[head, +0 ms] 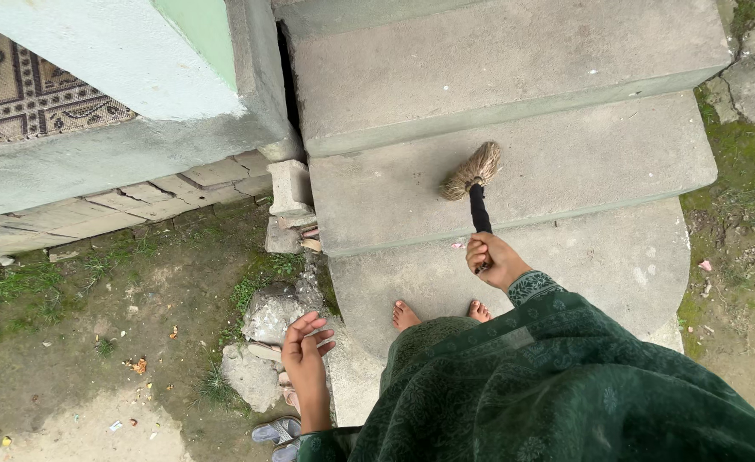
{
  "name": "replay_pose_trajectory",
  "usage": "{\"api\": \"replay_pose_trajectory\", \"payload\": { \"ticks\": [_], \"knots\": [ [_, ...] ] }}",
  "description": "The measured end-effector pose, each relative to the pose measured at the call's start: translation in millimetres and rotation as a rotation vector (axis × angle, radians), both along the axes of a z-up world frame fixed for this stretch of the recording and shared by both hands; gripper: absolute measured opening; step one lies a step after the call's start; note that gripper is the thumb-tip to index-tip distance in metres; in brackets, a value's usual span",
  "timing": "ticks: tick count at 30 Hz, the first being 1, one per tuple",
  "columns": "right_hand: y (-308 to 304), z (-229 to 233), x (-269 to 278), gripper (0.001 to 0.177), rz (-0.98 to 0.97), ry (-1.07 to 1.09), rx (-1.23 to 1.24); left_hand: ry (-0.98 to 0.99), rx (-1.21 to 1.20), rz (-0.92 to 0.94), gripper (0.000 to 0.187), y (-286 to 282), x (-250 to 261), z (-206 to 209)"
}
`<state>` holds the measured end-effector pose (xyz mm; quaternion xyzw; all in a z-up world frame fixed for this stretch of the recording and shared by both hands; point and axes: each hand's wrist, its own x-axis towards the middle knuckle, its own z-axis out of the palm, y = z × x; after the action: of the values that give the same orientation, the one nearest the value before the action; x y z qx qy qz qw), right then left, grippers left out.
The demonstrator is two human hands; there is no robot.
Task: The person sweeps concrete stairs and the adjacent dirt ground using a hand broom, moving debris and picking up a pair of orange sandals.
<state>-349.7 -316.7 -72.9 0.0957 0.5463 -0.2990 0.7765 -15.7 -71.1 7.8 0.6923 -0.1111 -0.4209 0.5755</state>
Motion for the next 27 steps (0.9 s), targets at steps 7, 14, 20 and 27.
{"api": "replay_pose_trajectory", "payload": {
  "ticks": [7, 14, 20, 27],
  "knots": [
    [40, 35, 25, 0.013, 0.228, -0.109, -0.057, 0.009, -0.014, -0.074, 0.043, -28, -12, 8],
    [45, 6, 1, 0.027, 0.174, -0.207, 0.101, -0.001, -0.059, -0.105, 0.043, -44, -13, 14],
    [34, 0, -89, 0.027, 0.005, -0.041, 0.056, 0.006, -0.036, -0.1, 0.043, -34, -18, 3],
    [19, 26, -76, 0.017, 0.042, -0.03, -0.034, 0.019, 0.003, -0.087, 0.043, -26, -33, -6]
  ]
}}
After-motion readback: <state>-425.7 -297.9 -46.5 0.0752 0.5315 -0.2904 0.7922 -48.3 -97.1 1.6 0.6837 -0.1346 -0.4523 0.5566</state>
